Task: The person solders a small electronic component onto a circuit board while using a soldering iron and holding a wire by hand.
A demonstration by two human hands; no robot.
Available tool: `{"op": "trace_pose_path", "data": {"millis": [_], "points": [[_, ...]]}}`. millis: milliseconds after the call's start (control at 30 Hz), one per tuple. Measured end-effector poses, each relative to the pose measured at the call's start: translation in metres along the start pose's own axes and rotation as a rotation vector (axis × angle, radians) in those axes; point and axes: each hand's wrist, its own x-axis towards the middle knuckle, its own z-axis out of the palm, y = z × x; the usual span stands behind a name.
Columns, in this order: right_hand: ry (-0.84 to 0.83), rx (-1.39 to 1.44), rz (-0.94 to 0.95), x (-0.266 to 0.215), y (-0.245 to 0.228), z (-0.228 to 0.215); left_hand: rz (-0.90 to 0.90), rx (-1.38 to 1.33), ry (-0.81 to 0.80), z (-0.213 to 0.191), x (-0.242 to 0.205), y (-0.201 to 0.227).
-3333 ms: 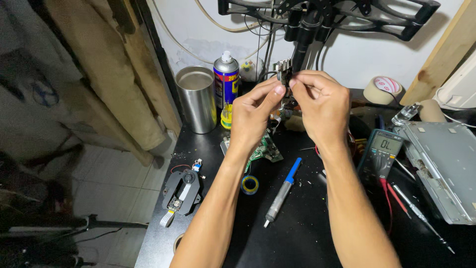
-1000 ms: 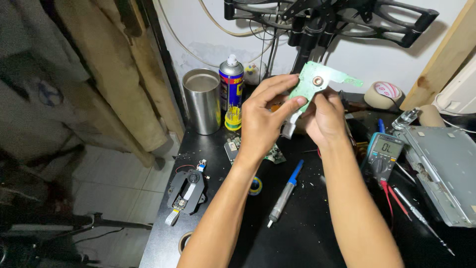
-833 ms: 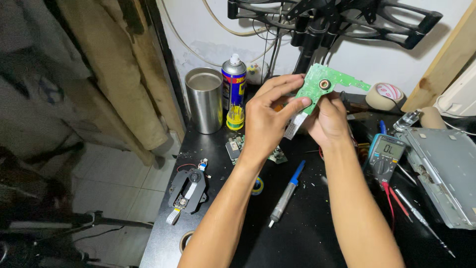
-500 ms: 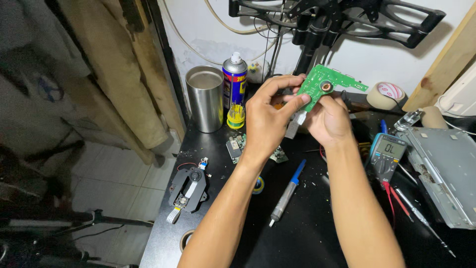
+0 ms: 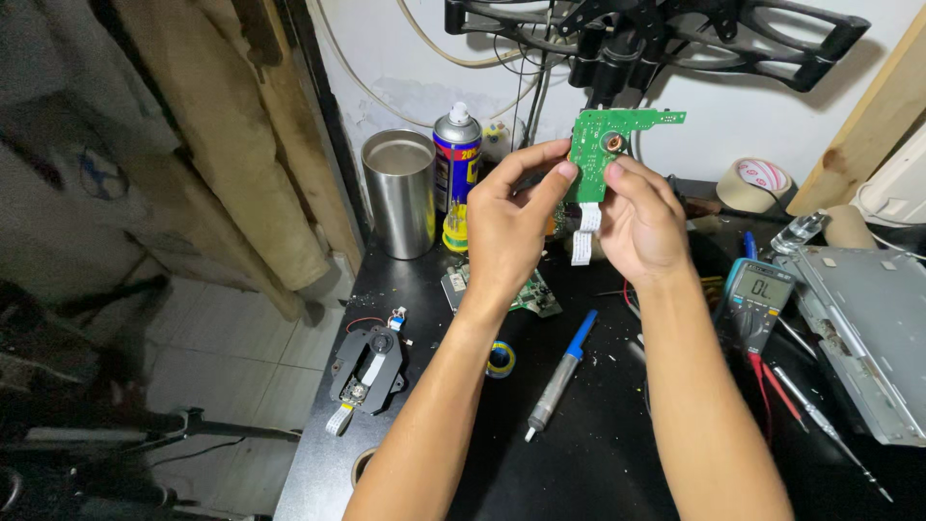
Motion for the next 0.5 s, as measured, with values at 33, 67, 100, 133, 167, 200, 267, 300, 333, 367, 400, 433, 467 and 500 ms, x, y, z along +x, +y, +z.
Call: {"op": "trace_pose_path", "data": {"millis": [33,67,100,133,167,200,267,300,333,367,400,433,467,500], "points": [[0.017,-0.038,-0.013,0.0,-0.001,0.001,0.038,0.01,-0.02,-0.001,0.001,-0.002],[0.036,-0.076,-0.026,0.0,-0.002,0.001,0.037,0.011,-0.02,-0.003,0.003,-0.005],[0.037,-0.075,-0.026,0.0,-0.002,0.001,0.046,-0.024,-0.048,-0.004,0.005,-0.008],[0.043,-0.091,-0.031,0.0,-0.003,0.001,0.057,-0.058,-0.076,-0.006,0.006,-0.011],[0.05,-0.107,-0.035,-0.001,-0.003,-0.001,0.058,-0.058,-0.077,-0.007,0.007,-0.014],[0.05,-0.107,-0.036,-0.001,-0.003,-0.002,0.023,-0.141,-0.096,-0.008,0.009,-0.016],[0.048,-0.109,-0.046,-0.001,-0.001,-0.007,-0.013,-0.224,-0.114,-0.01,0.01,-0.018],[0.049,-0.108,-0.047,-0.001,0.0,-0.009,-0.04,-0.211,-0.111,-0.012,0.01,-0.019],[0.019,-0.115,-0.071,-0.001,0.0,-0.011,-0.068,-0.198,-0.109,-0.013,0.011,-0.019],[-0.01,-0.123,-0.095,-0.002,-0.001,-0.011,-0.068,-0.197,-0.11,-0.014,0.011,-0.018],[-0.009,-0.122,-0.095,-0.002,-0.001,-0.011,-0.082,-0.216,-0.124,-0.016,0.011,-0.018],[0.029,-0.16,-0.07,-0.002,-0.002,-0.009,-0.095,-0.235,-0.138,-0.017,0.011,-0.018],[0.068,-0.199,-0.046,-0.002,-0.004,-0.006,-0.096,-0.235,-0.14,-0.018,0.012,-0.018],[0.07,-0.199,-0.047,-0.002,-0.004,-0.004,-0.144,-0.255,-0.15,-0.019,0.012,-0.018]]}}
